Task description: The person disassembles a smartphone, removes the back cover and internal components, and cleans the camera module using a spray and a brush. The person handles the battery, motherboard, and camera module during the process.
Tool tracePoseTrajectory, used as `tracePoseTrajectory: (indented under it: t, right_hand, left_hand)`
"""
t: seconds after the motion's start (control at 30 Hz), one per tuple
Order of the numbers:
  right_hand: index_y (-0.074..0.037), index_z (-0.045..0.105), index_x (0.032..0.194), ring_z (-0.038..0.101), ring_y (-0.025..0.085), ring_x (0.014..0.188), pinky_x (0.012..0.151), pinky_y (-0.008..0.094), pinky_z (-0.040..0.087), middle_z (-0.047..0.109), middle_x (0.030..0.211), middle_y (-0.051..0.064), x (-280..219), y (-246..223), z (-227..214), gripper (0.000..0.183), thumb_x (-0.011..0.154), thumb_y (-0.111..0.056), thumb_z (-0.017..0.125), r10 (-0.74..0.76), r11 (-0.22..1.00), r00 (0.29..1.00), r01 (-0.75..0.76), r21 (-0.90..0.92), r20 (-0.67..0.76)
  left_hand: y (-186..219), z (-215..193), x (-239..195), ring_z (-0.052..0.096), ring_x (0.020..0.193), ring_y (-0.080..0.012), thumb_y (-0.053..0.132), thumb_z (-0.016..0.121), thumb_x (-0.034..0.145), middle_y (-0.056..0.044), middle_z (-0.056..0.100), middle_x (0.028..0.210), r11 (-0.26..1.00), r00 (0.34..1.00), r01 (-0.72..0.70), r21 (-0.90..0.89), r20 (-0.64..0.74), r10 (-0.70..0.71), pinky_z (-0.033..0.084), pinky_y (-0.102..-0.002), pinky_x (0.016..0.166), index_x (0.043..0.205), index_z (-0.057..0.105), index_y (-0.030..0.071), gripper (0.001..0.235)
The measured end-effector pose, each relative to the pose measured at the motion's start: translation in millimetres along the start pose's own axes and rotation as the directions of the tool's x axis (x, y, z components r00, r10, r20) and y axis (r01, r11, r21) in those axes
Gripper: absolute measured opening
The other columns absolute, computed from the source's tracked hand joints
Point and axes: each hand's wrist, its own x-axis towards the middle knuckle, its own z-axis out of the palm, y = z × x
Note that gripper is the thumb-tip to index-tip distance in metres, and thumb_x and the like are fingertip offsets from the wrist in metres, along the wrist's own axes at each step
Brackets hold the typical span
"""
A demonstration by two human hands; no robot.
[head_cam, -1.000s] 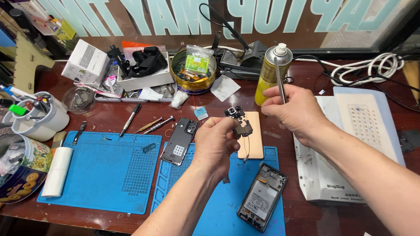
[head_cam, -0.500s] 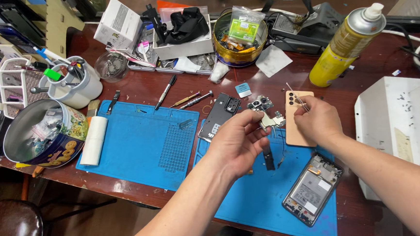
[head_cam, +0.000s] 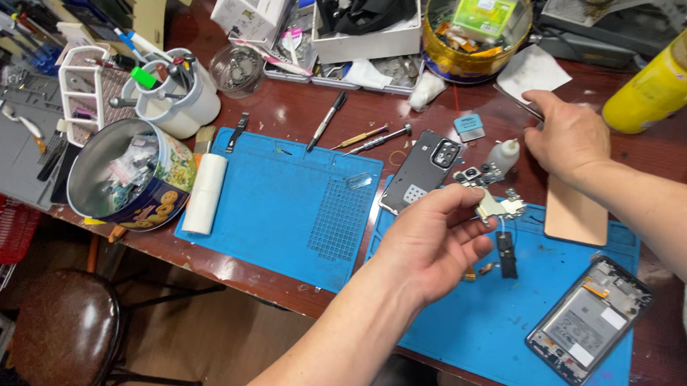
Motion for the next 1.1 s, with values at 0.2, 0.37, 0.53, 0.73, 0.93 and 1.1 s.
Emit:
tracePoseTrajectory:
  t: [0.2,0.37,0.53,0.73,0.93,1.1]
  right_hand:
    - [-0.025,0.06,0.147,0.07,0.041,0.092,0.082,0.053,0.055,0.076,0.102,0.018,-12.4,-4.0,13.2,0.06,0.088,-0.024,0.074,0.034,0.999,0.996,-0.031,-0.04,0.08]
    - [-0.014,0.063,0.143,0.072,0.034,0.095,0.086,0.045,0.056,0.076,0.109,0.016,-16.4,-5.2,7.9,0.052,0.092,-0.013,0.07,0.088,0.945,0.991,-0.051,0.322,-0.101]
    - [-0.003,0.071,0.125,0.071,0.017,0.088,0.079,0.032,0.054,0.076,0.1,0.01,-27.8,-0.6,-48.2,0.025,0.102,-0.013,0.072,0.164,0.869,0.972,-0.062,0.492,-0.166]
    - [-0.011,0.073,0.117,0.043,0.004,0.054,0.045,0.022,0.03,0.063,0.077,-0.005,-98.8,-7.5,-129.0,0.023,0.097,-0.013,0.06,0.205,0.084,0.84,-0.526,0.846,0.502]
    - [-0.018,0.067,0.114,0.043,0.009,0.054,0.046,0.023,0.031,0.067,0.093,-0.002,-132.8,19.6,-202.0,0.03,0.109,-0.04,0.047,-0.226,-0.5,0.864,-0.499,0.708,0.45]
    - [-0.011,0.067,0.108,0.04,0.003,0.051,0.045,0.019,0.031,0.069,0.096,0.007,-160.5,66.7,-253.3,0.028,0.102,-0.034,0.051,-0.024,-0.348,0.874,-0.462,0.816,0.485]
  left_hand:
    - [5.6,-3.1,-5.9,0.065,0.082,-0.018,0.014,0.072,0.088,-0.006,0.069,0.093,1.0,1.0,0.004,-0.012,0.01,-0.004,0.053,-0.029,0.064,0.096,0.067,0.008,0.011]
    - [12.3,-3.4,-2.2,0.066,0.08,-0.0185,0.013,0.073,0.088,-0.005,0.067,0.09,1.0,1.0,-0.014,-0.008,0.013,0.014,0.053,-0.03,0.062,0.095,0.067,0.007,0.011]
    - [10.8,14.0,1.9,0.069,0.081,-0.0195,0.012,0.074,0.091,-0.006,0.067,0.09,0.999,0.996,-0.036,0.009,0.078,0.036,0.056,-0.029,0.063,0.097,0.065,0.006,0.013]
    - [0.6,76.1,6.8,0.07,0.082,-0.0153,0.013,0.072,0.092,-0.008,0.071,0.097,0.994,0.957,-0.007,0.11,0.29,-0.026,0.059,-0.026,0.067,0.107,0.069,0.003,0.018]
    - [-16.8,166.7,27.7,0.072,0.087,-0.019,0.011,0.073,0.091,-0.009,0.071,0.099,0.982,0.898,-0.076,0.175,0.441,-0.009,0.061,-0.029,0.075,0.102,0.064,0.004,0.016]
    - [-52.2,221.2,58.3,0.072,0.087,-0.0228,0.009,0.071,0.084,-0.012,0.072,0.094,0.979,0.942,0.009,0.205,0.328,-0.077,0.064,-0.03,0.081,0.097,0.063,0.0,0.018]
